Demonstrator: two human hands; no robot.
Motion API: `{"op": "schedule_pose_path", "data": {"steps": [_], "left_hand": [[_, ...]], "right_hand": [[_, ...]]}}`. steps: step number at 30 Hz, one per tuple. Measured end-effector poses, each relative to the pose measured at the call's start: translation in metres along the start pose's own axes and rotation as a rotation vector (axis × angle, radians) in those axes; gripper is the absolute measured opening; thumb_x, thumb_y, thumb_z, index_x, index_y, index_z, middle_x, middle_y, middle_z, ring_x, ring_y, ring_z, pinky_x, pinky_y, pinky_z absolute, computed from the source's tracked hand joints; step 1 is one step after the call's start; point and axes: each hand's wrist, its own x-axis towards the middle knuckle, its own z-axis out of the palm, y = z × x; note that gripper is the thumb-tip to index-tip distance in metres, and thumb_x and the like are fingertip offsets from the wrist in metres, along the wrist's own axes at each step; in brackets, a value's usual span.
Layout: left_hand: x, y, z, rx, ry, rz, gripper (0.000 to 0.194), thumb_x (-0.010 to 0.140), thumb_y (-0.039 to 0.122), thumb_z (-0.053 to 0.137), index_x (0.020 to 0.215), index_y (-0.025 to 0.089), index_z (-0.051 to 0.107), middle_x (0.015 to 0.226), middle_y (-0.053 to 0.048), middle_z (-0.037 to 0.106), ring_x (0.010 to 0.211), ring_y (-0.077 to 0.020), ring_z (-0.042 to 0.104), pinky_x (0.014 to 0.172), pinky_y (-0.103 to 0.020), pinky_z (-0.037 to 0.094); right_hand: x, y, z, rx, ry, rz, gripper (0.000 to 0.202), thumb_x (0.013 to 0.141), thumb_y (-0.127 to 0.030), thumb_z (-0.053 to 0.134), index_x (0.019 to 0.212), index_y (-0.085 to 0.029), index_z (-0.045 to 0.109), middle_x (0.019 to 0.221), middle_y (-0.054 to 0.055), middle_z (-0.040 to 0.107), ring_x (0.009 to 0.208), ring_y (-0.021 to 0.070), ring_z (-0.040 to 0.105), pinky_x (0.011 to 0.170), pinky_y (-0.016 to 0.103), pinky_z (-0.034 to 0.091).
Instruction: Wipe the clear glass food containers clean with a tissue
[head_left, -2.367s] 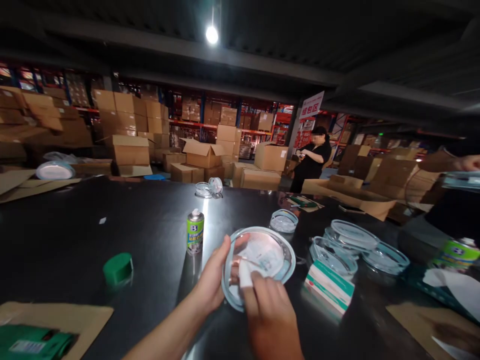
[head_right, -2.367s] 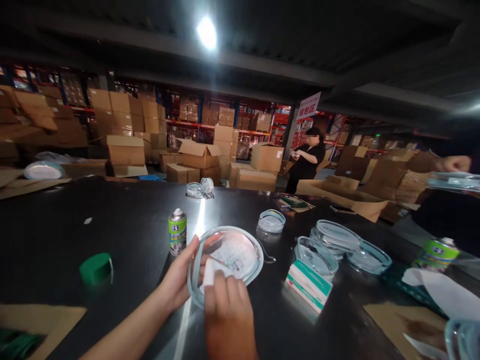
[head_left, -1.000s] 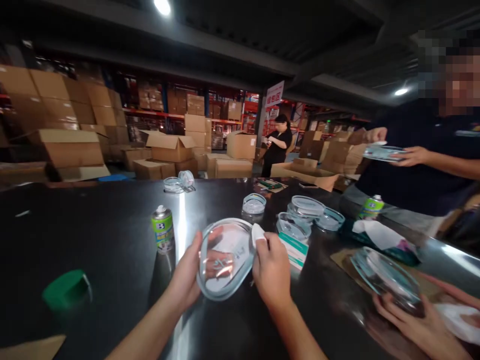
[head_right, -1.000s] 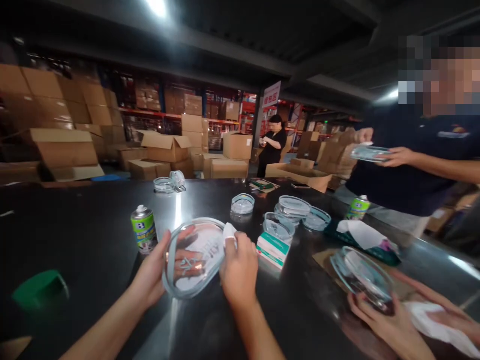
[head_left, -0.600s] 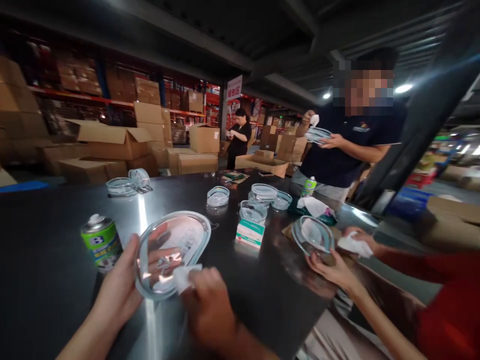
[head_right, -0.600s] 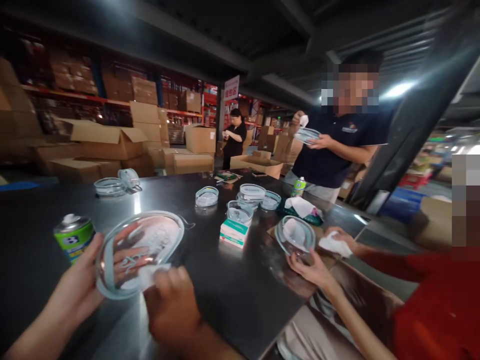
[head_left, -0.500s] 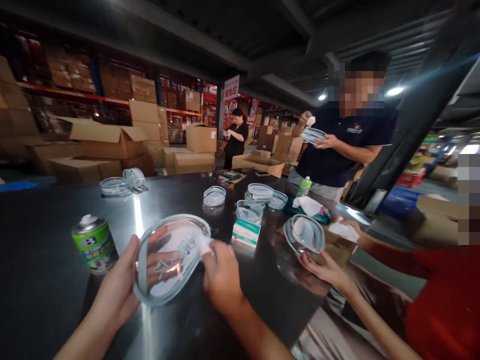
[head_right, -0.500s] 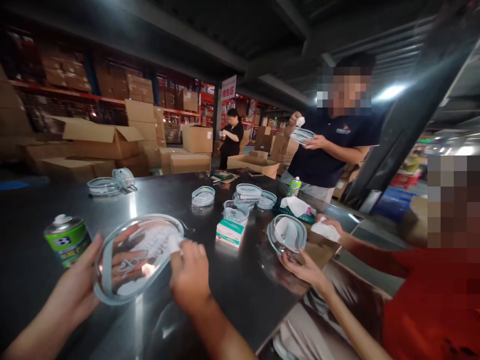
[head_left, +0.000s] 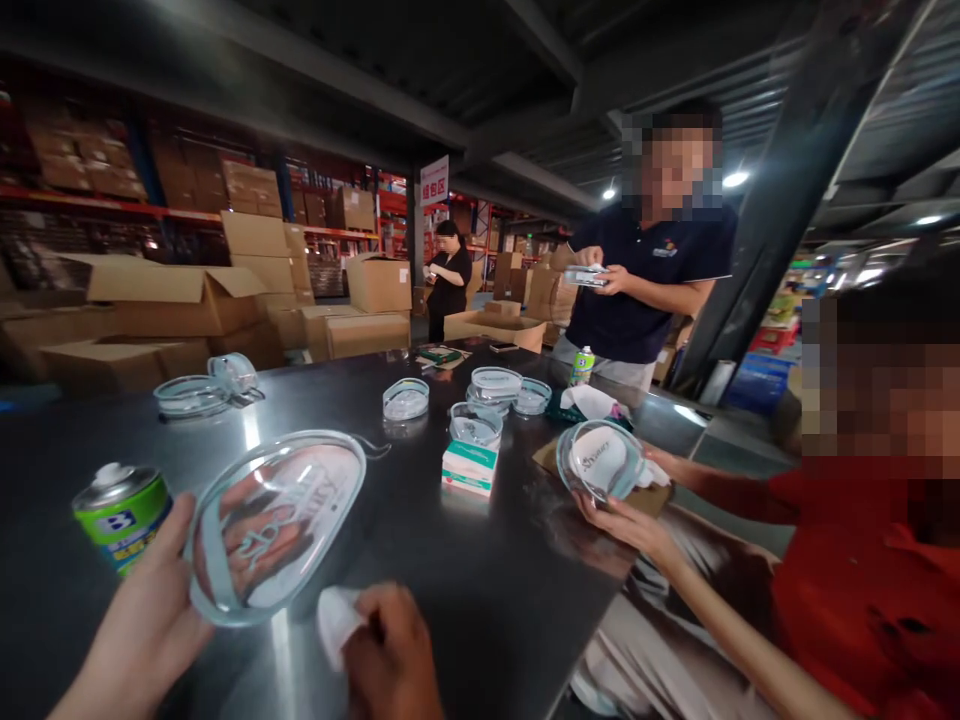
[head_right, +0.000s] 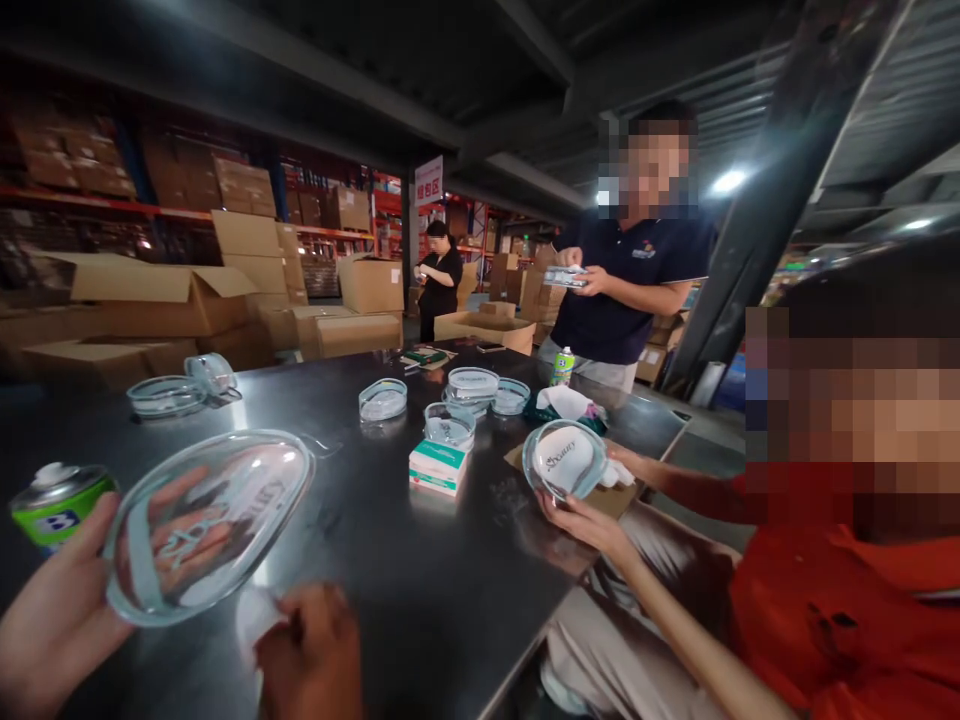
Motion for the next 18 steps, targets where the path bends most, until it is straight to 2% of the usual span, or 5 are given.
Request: {"op": "schedule_pose_path", "data": {"steps": [4, 8, 10, 13, 18], "left_hand": [[0.002, 0.000, -0.005, 0.046, -0.092, -0.037, 0.061, 0.095, 0.059, 0.025, 0.139, 0.022, 0.045, 0.084, -0.006, 0.078, 0.076, -0.0288, 0.073, 0.071, -0.043, 0.060], [0.002, 0.000, -0.006, -0.038, -0.098, -0.037, 0.035, 0.096, 0.031, 0.037, 0.113, 0.010, 0.060, 0.078, -0.014, 0.077, 0.075, -0.0314, 0.074, 0.074, -0.047, 0.060], [0.000, 0.000, -0.002, -0.097, -0.167, -0.038, 0.031, 0.095, 0.025, 0.038, 0.088, 0.009, 0.064, 0.070, -0.015, 0.075, 0.072, -0.0314, 0.074, 0.075, -0.049, 0.059], [0.000, 0.001, 0.005, -0.181, -0.215, -0.046, 0.039, 0.097, 0.028, 0.036, 0.071, 0.013, 0.060, 0.065, -0.013, 0.073, 0.070, -0.0284, 0.074, 0.077, -0.048, 0.058], [-0.007, 0.007, 0.007, -0.207, -0.201, -0.013, 0.036, 0.095, 0.034, 0.042, 0.068, 0.015, 0.056, 0.063, -0.009, 0.071, 0.064, -0.0238, 0.072, 0.074, -0.041, 0.059]], "right_hand": [[0.006, 0.015, -0.022, 0.328, 0.101, 0.133, 0.036, 0.096, -0.028, 0.026, 0.074, -0.020, 0.054, 0.075, 0.002, 0.051, 0.060, 0.0116, 0.053, 0.049, 0.021, 0.040], [0.011, 0.035, -0.036, 0.771, 0.314, 0.547, 0.025, 0.087, -0.040, 0.053, 0.083, -0.019, 0.064, 0.083, 0.003, 0.057, 0.072, 0.0154, 0.058, 0.060, 0.023, 0.047], [0.014, 0.046, -0.035, 0.842, 0.364, 0.698, 0.026, 0.084, -0.041, 0.058, 0.093, -0.018, 0.066, 0.089, 0.003, 0.061, 0.079, 0.0172, 0.061, 0.065, 0.025, 0.049], [0.023, 0.058, -0.028, 0.965, 0.471, 1.001, 0.043, 0.068, -0.045, 0.072, 0.100, -0.017, 0.064, 0.087, 0.003, 0.065, 0.081, 0.0219, 0.064, 0.065, 0.028, 0.051], [0.053, 0.053, -0.020, 0.968, 0.548, 1.133, 0.053, 0.054, -0.044, 0.078, 0.097, -0.016, 0.065, 0.094, 0.005, 0.066, 0.081, 0.0204, 0.063, 0.058, 0.025, 0.049]]}}
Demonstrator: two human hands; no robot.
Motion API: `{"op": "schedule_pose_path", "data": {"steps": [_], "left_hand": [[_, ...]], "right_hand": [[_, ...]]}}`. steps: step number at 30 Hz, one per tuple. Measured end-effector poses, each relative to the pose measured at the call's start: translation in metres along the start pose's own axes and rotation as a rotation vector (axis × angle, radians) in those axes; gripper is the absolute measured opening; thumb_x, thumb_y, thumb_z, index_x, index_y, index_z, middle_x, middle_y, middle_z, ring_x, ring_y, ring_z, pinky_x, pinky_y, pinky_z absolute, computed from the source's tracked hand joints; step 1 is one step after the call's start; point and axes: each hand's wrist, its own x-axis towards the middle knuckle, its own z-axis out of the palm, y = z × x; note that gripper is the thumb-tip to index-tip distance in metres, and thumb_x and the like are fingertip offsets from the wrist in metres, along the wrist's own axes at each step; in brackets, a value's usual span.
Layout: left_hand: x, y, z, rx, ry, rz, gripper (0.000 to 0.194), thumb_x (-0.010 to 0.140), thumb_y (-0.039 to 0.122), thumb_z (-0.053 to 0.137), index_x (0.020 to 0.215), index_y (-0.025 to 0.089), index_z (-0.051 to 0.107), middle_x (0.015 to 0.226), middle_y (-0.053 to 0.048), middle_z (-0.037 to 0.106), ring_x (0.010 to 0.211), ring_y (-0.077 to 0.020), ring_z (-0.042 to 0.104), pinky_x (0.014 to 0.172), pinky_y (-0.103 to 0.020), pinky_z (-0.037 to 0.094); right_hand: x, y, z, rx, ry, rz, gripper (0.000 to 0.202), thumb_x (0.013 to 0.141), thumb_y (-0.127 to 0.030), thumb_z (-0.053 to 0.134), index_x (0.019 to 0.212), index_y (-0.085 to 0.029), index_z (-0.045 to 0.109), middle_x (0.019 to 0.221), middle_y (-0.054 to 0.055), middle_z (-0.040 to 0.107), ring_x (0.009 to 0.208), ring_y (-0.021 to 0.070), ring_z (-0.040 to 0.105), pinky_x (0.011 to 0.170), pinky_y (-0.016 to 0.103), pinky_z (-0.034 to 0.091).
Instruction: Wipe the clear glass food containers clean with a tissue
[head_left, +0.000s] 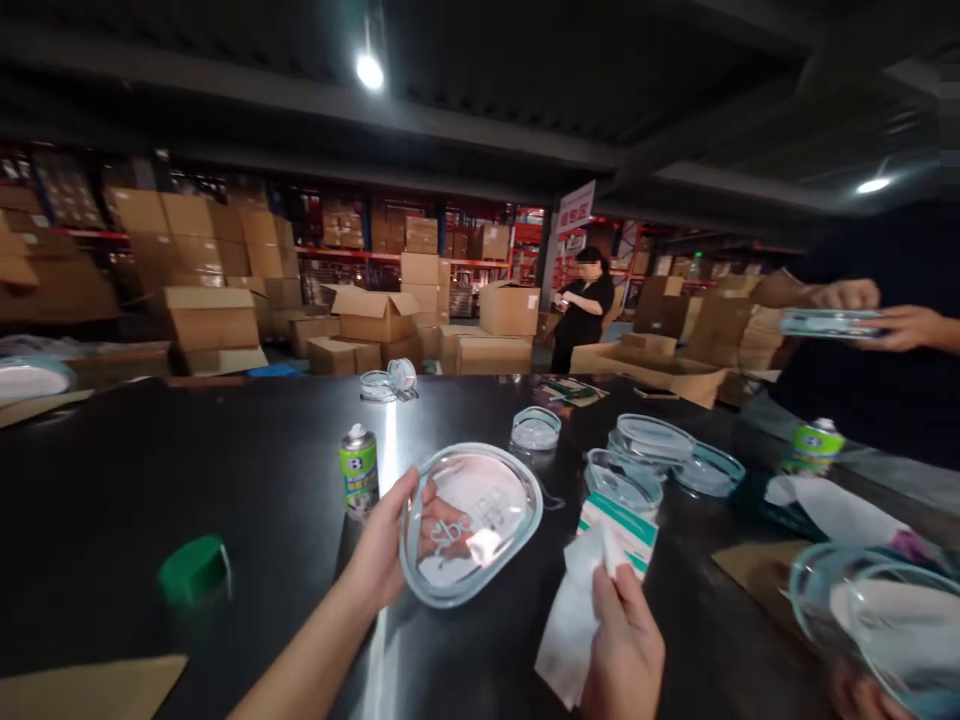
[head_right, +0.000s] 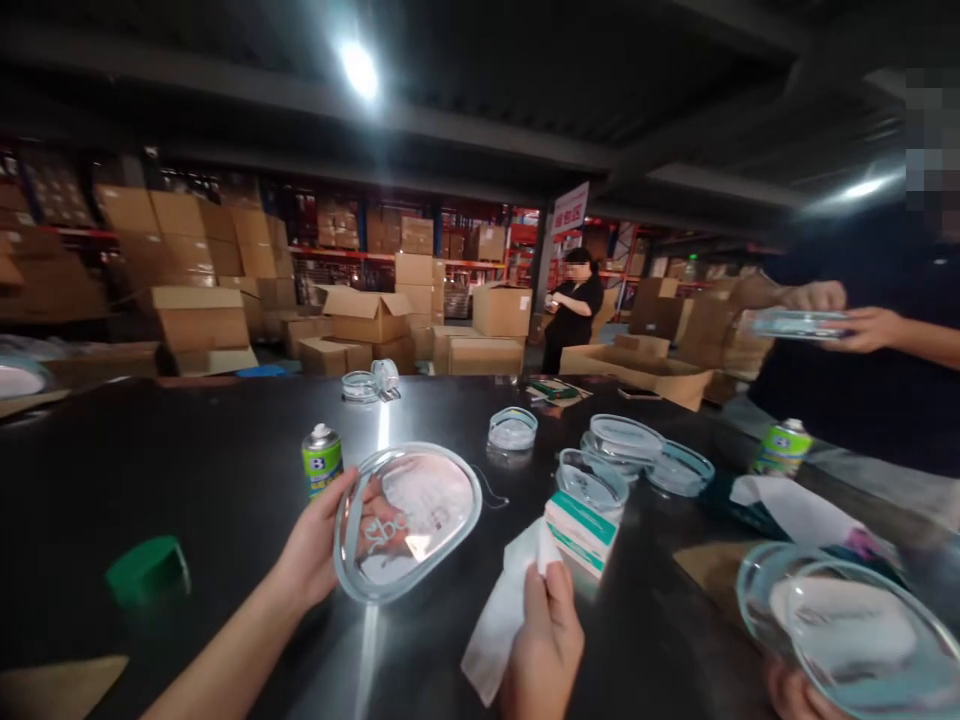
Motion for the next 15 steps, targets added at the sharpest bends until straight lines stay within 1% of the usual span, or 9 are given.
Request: {"op": "schedule_pose_path", "data": {"steps": [2, 4, 7, 9, 10, 11, 12, 14, 15], "left_hand": [[-0.004, 0.003, 0.000, 0.010, -0.011, -0.007, 0.035, 0.093, 0.037, 0.045, 0.068, 0.015, 0.055, 0.062, -0.009, 0.070, 0.060, -0.0240, 0.071, 0.068, -0.039, 0.058], [-0.007, 0.007, -0.001, -0.021, -0.040, -0.051, 0.035, 0.092, 0.039, 0.046, 0.067, 0.016, 0.053, 0.058, -0.007, 0.067, 0.057, -0.0255, 0.070, 0.063, -0.040, 0.057], [-0.008, 0.012, -0.002, -0.117, -0.084, -0.136, 0.036, 0.092, 0.042, 0.045, 0.066, 0.017, 0.052, 0.052, -0.002, 0.060, 0.052, -0.0244, 0.066, 0.060, -0.040, 0.055], [-0.008, 0.015, -0.002, -0.156, -0.101, -0.168, 0.037, 0.092, 0.042, 0.044, 0.067, 0.017, 0.053, 0.052, -0.001, 0.058, 0.050, -0.0222, 0.064, 0.060, -0.038, 0.054], [-0.008, 0.017, -0.003, -0.166, -0.109, -0.175, 0.037, 0.092, 0.042, 0.044, 0.067, 0.017, 0.053, 0.052, -0.001, 0.058, 0.050, -0.0218, 0.064, 0.061, -0.038, 0.054], [-0.008, 0.018, -0.003, -0.176, -0.119, -0.175, 0.036, 0.092, 0.042, 0.044, 0.067, 0.017, 0.053, 0.052, -0.001, 0.058, 0.051, -0.0219, 0.064, 0.062, -0.038, 0.054], [-0.009, 0.020, -0.004, -0.183, -0.132, -0.168, 0.036, 0.091, 0.042, 0.045, 0.067, 0.017, 0.053, 0.052, -0.001, 0.058, 0.052, -0.0225, 0.065, 0.062, -0.038, 0.054], [-0.010, 0.022, -0.004, -0.168, -0.136, -0.137, 0.035, 0.091, 0.043, 0.046, 0.068, 0.017, 0.052, 0.052, -0.003, 0.061, 0.054, -0.0247, 0.067, 0.062, -0.038, 0.054], [-0.011, 0.022, -0.005, -0.143, -0.127, -0.117, 0.034, 0.090, 0.044, 0.046, 0.069, 0.017, 0.052, 0.053, -0.005, 0.064, 0.055, -0.0258, 0.068, 0.061, -0.038, 0.054]], "right_hand": [[0.000, -0.007, 0.013, -0.010, 0.008, -0.031, 0.053, 0.054, -0.045, 0.078, 0.095, -0.015, 0.064, 0.092, 0.004, 0.066, 0.074, 0.0173, 0.060, 0.052, 0.023, 0.045], [0.000, -0.013, 0.026, -0.012, -0.028, -0.086, 0.049, 0.057, -0.046, 0.076, 0.093, -0.015, 0.064, 0.086, 0.002, 0.063, 0.067, 0.0150, 0.056, 0.050, 0.023, 0.043], [0.000, -0.021, 0.039, -0.003, -0.060, -0.166, 0.045, 0.061, -0.046, 0.075, 0.093, -0.016, 0.063, 0.081, 0.000, 0.059, 0.064, 0.0132, 0.053, 0.054, 0.024, 0.043], [-0.002, -0.024, 0.041, -0.002, -0.073, -0.219, 0.041, 0.065, -0.046, 0.073, 0.092, -0.016, 0.063, 0.081, 0.000, 0.057, 0.066, 0.0131, 0.051, 0.058, 0.025, 0.044], [-0.004, -0.026, 0.041, -0.023, -0.089, -0.288, 0.037, 0.069, -0.045, 0.071, 0.091, -0.016, 0.063, 0.081, 0.000, 0.056, 0.067, 0.0137, 0.052, 0.060, 0.025, 0.044], [-0.007, -0.027, 0.039, -0.066, -0.110, -0.399, 0.032, 0.074, -0.043, 0.069, 0.090, -0.016, 0.064, 0.082, 0.001, 0.055, 0.070, 0.0146, 0.052, 0.063, 0.026, 0.044], [-0.010, -0.029, 0.037, -0.122, -0.134, -0.558, 0.026, 0.079, -0.039, 0.065, 0.090, -0.016, 0.065, 0.085, 0.002, 0.055, 0.075, 0.0159, 0.053, 0.067, 0.027, 0.044], [-0.016, -0.034, 0.031, -0.259, -0.194, -0.974, 0.015, 0.086, -0.026, 0.058, 0.094, -0.017, 0.066, 0.094, 0.005, 0.055, 0.085, 0.0184, 0.054, 0.075, 0.030, 0.043], [-0.018, -0.037, 0.028, -0.322, -0.228, -1.185, 0.015, 0.086, -0.018, 0.055, 0.097, -0.018, 0.065, 0.097, 0.006, 0.054, 0.088, 0.0189, 0.054, 0.076, 0.031, 0.043]]}}
